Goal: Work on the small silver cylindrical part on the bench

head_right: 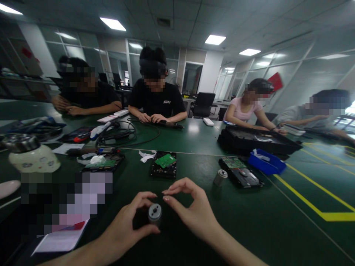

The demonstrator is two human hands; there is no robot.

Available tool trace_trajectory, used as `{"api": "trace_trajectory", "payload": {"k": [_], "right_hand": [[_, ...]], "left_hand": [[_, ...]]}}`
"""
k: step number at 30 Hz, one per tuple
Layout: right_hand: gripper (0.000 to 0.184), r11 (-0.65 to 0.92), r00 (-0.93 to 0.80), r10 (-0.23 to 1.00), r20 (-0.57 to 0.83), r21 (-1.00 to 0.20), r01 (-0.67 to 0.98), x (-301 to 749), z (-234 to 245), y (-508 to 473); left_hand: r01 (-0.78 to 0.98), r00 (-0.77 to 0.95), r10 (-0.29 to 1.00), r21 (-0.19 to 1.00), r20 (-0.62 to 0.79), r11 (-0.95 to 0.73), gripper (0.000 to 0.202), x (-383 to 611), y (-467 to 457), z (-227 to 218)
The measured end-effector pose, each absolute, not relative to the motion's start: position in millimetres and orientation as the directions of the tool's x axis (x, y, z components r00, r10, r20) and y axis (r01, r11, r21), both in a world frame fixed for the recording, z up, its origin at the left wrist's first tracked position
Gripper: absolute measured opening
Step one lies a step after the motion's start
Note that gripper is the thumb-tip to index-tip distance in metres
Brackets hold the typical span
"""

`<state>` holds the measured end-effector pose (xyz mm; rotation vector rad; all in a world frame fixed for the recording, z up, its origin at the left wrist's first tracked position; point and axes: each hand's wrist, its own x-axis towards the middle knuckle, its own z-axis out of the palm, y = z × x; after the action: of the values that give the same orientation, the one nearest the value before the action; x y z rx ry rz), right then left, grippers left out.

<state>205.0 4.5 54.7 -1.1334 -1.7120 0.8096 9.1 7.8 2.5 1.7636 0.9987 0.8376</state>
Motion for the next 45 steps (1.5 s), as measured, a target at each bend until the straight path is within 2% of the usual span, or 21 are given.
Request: {"api": "trace_trajectory", "payload": {"k": [5, 12, 18, 23, 26, 31, 39, 45], "right_hand": [[0.012, 0.236, -0.21, 0.966, 0.15, -0.843, 0.484, 244, 32, 11], [0.016, 0.308, -0.246, 0.949, 0.194, -0.73, 0.61, 257, 9, 11], [0.008, 0.3, -0.217, 0.953, 0.211, -0.745, 0.596, 249, 14, 11], [0.01, 0.318, -0.24, 0.942, 0.234, -0.853, 0.415, 218, 44, 1], [0.008, 0.347, -0.283, 0.924, 0.258, -0.876, 0.336, 198, 60, -5], [0.009, 0.405, -0.346, 0.898, 0.272, -0.816, 0.411, 186, 60, -8], [0.01, 0.402, -0.313, 0.907, 0.281, -0.8, 0.446, 185, 51, -4], [0.013, 0.306, -0.227, 0.949, 0.217, -0.8, 0.515, 184, 59, -5]], "left_hand": [[0.295, 0.446, 0.89, 0.924, 0.091, -0.243, 0.055, 8, 7, 5], [0.306, 0.441, 0.891, 0.914, 0.111, -0.265, 0.057, 8, 9, 2], [0.304, 0.445, 0.888, 0.914, 0.114, -0.269, 0.056, 8, 9, -3], [0.275, 0.443, 0.888, 0.923, 0.127, -0.269, 0.054, 9, 8, -4], [0.264, 0.44, 0.891, 0.932, 0.115, -0.25, 0.053, 9, 8, -2], [0.242, 0.447, 0.886, 0.937, 0.124, -0.253, 0.05, 9, 7, 0], [0.221, 0.466, 0.872, 0.935, 0.15, -0.279, 0.052, 11, 10, -6], [0.26, 0.482, 0.865, 0.921, 0.137, -0.29, 0.052, 11, 13, -7]]}}
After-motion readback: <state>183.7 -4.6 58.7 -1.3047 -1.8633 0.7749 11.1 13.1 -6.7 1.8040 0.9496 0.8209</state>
